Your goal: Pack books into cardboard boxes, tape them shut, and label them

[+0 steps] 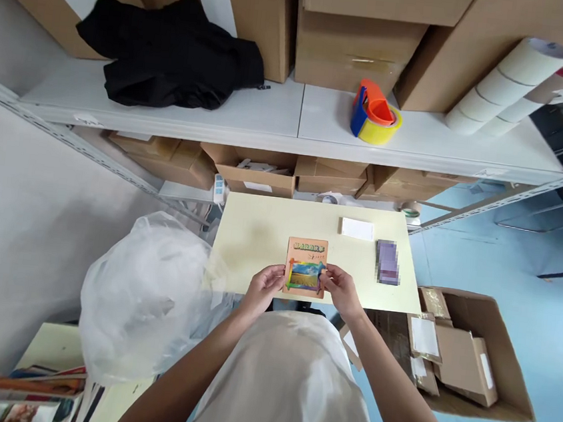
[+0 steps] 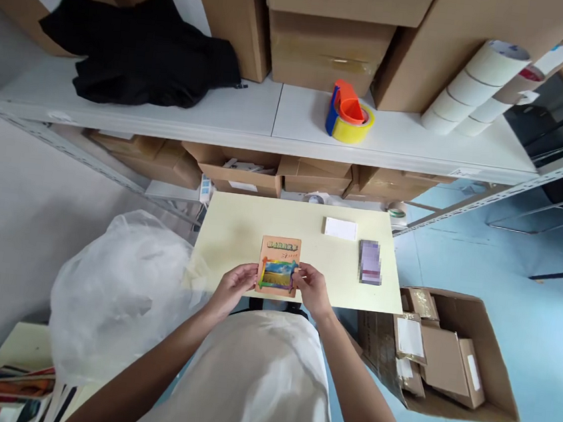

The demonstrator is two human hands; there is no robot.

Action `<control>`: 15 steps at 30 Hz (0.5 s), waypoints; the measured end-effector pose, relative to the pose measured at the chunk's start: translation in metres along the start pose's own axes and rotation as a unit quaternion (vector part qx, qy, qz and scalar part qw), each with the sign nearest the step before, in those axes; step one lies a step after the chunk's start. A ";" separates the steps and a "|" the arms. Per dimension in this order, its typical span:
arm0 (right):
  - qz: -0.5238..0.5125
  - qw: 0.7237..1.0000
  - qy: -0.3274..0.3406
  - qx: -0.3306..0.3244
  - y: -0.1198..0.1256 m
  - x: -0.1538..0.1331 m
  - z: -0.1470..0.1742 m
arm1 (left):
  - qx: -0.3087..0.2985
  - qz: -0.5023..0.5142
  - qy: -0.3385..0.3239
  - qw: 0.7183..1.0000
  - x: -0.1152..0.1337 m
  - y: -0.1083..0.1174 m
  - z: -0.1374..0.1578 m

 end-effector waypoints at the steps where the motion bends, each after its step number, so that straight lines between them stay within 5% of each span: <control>1: -0.001 1.000 -0.008 -0.001 -0.001 0.002 -0.005 | 0.002 -0.009 -0.004 1.000 -0.001 0.001 -0.002; 7: 0.026 0.999 -0.030 -0.036 -0.048 0.019 -0.062 | 0.104 -0.058 -0.044 0.992 -0.015 0.042 -0.036; 12: 0.061 0.996 -0.058 -0.043 -0.120 0.057 -0.137 | 0.212 -0.155 -0.040 0.964 -0.037 0.122 -0.094; 15: 0.131 0.989 -0.061 -0.030 -0.155 0.083 -0.183 | 0.221 -0.185 -0.020 0.957 -0.056 0.166 -0.138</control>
Point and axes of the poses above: each hand's wrist, its own z-axis away from the middle knuckle, its own y-axis out of the back of the hand, x = y × z, the point moved 5 cm from there along -z, towards the middle knuckle, and after that the axes turned 9 degrees about -z, right-handed, at the moved point
